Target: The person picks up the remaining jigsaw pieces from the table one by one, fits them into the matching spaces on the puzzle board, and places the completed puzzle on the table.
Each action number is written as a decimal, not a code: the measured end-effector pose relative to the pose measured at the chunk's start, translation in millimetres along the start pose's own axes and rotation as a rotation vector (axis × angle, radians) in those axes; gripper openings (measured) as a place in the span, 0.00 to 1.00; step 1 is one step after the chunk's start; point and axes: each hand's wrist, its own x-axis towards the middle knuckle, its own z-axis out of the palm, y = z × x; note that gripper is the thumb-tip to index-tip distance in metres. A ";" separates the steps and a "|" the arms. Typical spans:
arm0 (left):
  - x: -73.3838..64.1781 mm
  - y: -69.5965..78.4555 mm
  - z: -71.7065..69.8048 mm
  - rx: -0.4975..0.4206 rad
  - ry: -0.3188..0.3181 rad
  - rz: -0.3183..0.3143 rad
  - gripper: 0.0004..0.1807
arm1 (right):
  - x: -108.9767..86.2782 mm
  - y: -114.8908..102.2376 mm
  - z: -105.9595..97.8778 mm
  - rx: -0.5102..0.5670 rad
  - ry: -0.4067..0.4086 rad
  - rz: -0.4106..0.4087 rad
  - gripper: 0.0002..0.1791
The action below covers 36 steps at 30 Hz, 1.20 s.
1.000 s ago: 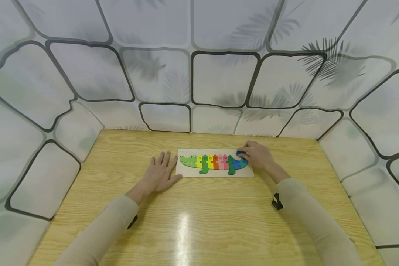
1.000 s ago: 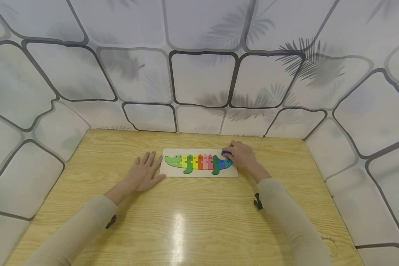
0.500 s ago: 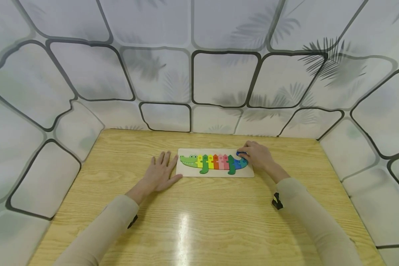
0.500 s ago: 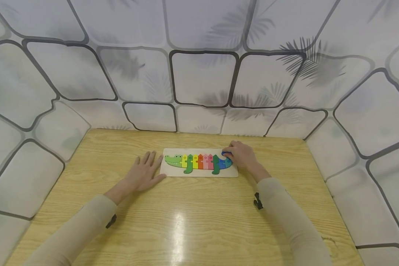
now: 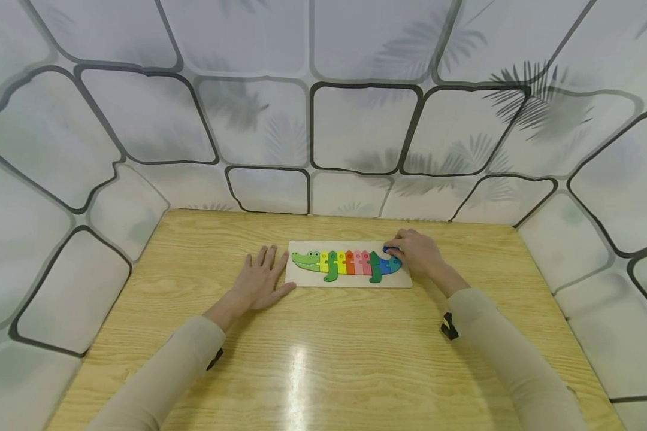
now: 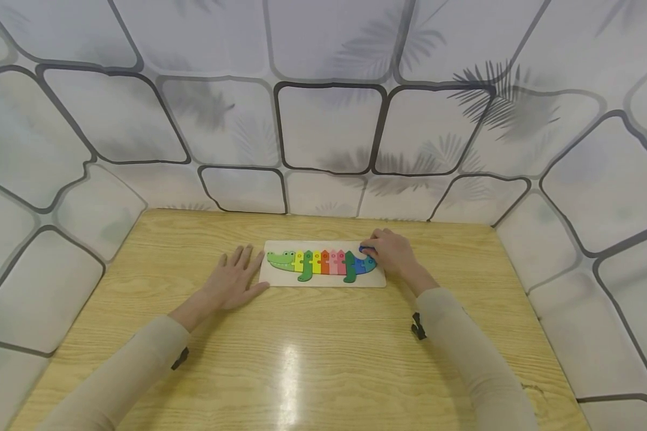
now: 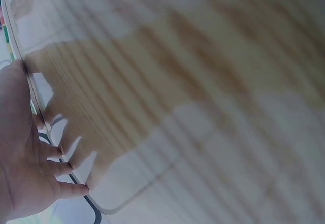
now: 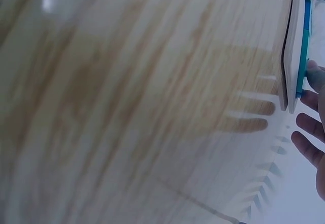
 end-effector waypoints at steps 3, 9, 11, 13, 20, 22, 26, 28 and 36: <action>0.1 -0.2 -0.9 -0.001 -0.006 -0.002 0.48 | 0.6 -0.1 0.7 0.002 -0.001 0.000 0.15; 0.0 -0.9 -2.8 -0.001 -0.021 -0.005 0.48 | -0.9 0.0 -0.6 0.021 -0.012 0.017 0.15; 0.5 -1.7 -2.6 0.000 -0.027 -0.007 0.48 | -2.5 1.3 -1.1 0.024 -0.017 0.025 0.15; 1.1 -2.4 -2.7 0.003 -0.034 -0.011 0.49 | -5.0 3.1 -1.6 0.024 -0.016 0.035 0.15; 2.5 -2.5 -5.8 0.005 -0.028 -0.007 0.48 | -18.8 9.4 -6.3 0.011 0.021 0.041 0.16; 2.9 -2.2 -6.6 0.006 -0.036 -0.008 0.48 | -23.6 10.7 -7.5 0.011 0.037 0.045 0.16; 2.9 -1.6 -8.3 0.001 -0.052 -0.013 0.48 | -33.9 12.0 -8.8 0.025 0.065 0.052 0.15; 2.7 -1.3 -8.9 -0.003 -0.050 -0.012 0.48 | -40.0 12.1 -9.6 0.032 0.077 0.060 0.15; 2.3 0.5 -8.8 -0.026 -0.052 -0.018 0.48 | -63.7 9.7 -14.5 0.069 0.097 0.108 0.18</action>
